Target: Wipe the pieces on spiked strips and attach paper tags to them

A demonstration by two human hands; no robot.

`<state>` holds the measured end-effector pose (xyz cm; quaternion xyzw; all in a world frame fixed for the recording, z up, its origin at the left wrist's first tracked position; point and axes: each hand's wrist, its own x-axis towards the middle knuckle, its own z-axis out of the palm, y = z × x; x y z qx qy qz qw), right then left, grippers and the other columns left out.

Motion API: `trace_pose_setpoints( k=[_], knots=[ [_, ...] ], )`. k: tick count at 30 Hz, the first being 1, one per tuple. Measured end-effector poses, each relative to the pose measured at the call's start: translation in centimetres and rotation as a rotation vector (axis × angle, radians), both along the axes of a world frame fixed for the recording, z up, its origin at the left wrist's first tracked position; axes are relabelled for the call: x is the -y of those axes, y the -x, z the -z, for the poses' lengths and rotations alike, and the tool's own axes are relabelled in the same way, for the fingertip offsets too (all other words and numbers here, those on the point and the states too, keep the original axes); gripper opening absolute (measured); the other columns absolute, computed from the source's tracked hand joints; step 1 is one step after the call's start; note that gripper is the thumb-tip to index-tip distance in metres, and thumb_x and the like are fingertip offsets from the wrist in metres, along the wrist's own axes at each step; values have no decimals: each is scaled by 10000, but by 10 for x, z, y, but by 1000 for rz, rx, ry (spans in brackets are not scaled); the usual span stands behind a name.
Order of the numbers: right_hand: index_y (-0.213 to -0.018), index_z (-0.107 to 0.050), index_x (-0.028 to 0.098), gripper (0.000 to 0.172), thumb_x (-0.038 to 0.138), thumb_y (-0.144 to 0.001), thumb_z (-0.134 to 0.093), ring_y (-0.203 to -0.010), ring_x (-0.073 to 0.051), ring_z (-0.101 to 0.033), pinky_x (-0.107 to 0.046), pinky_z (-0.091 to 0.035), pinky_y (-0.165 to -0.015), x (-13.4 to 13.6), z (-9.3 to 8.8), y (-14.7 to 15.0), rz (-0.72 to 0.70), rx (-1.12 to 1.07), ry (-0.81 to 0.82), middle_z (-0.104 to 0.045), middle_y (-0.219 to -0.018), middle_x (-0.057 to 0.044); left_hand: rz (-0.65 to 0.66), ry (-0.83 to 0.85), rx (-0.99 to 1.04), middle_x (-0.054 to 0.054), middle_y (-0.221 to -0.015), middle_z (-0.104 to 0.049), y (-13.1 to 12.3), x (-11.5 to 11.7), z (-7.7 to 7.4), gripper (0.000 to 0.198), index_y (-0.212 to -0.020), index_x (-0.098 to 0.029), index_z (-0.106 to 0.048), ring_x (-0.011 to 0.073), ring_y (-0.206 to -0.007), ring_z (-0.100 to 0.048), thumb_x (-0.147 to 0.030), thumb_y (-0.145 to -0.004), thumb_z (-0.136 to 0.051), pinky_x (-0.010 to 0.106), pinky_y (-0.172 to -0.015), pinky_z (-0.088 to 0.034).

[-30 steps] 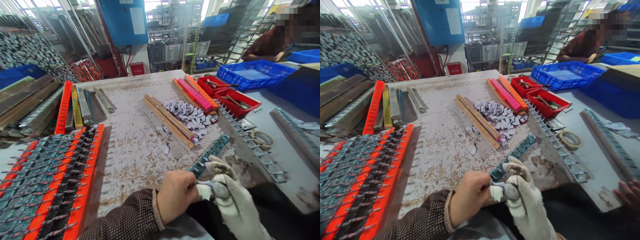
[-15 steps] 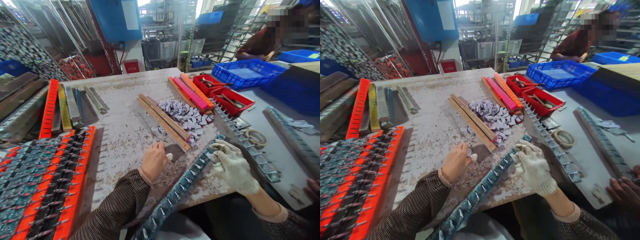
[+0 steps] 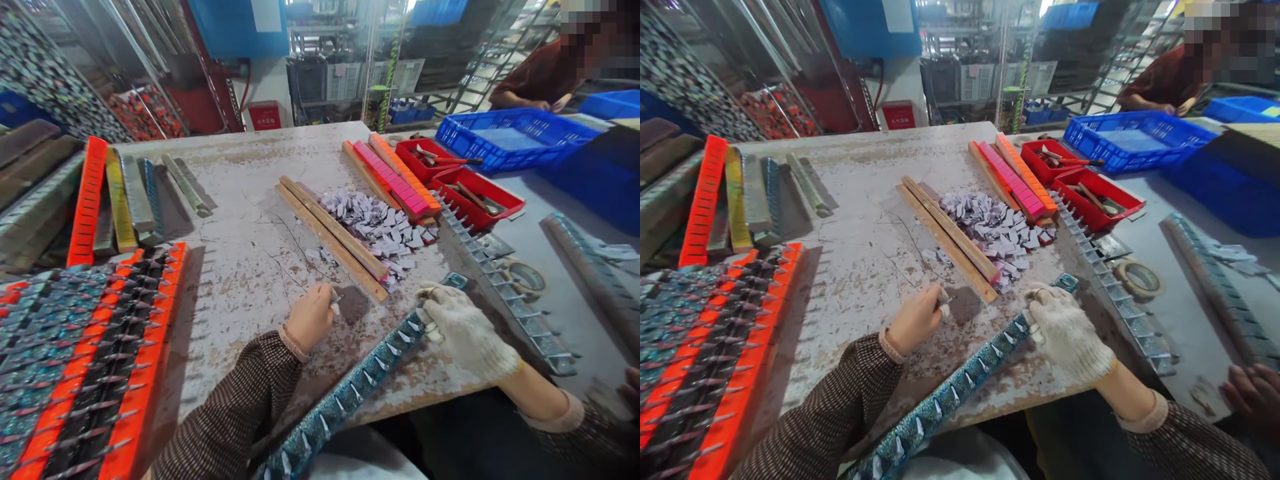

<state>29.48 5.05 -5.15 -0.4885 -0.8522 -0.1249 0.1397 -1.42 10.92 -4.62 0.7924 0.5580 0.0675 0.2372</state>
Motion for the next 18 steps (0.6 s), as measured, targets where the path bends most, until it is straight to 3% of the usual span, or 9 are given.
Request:
trace_pose_setpoints(
  k=[6,11,16,18],
  knots=[
    [-896,-656,180,143,157,-912,-516,-1090,-304,-632,-497,-507,-1011,4,10,8,-9,-117,72,-671,-1058,-141,49,49,275,-10,-815,-639,-8,19,-14,50,-912,-186,-580,150,-744,-595,-141,-897,-597,254,-684,-458],
    [-870,-606,193,112,198,-959,-538,-1202,-260,-597,-444,-495,-1073,19,14,34,-71,-215,74,-653,-1127,-121,48,106,594,-19,-759,-600,-10,45,-33,83,-850,-171,-591,132,-674,-542,-95,-825,-611,242,-622,-413],
    [-927,-624,203,195,389,-959,-574,-1343,-355,-506,-572,-470,-1085,38,-5,56,58,-443,24,-633,-1254,-150,180,-165,402,7,-852,-596,-18,70,-43,142,-858,-189,-566,150,-726,-541,-57,-811,-587,262,-677,-452],
    [-963,-652,212,217,385,-988,-522,-1294,-318,-560,-527,-514,-1055,45,-15,68,53,-640,95,-644,-1276,-138,289,-284,338,25,-896,-605,-23,78,-43,169,-896,-199,-546,165,-749,-551,-47,-820,-555,270,-683,-474]
  ],
)
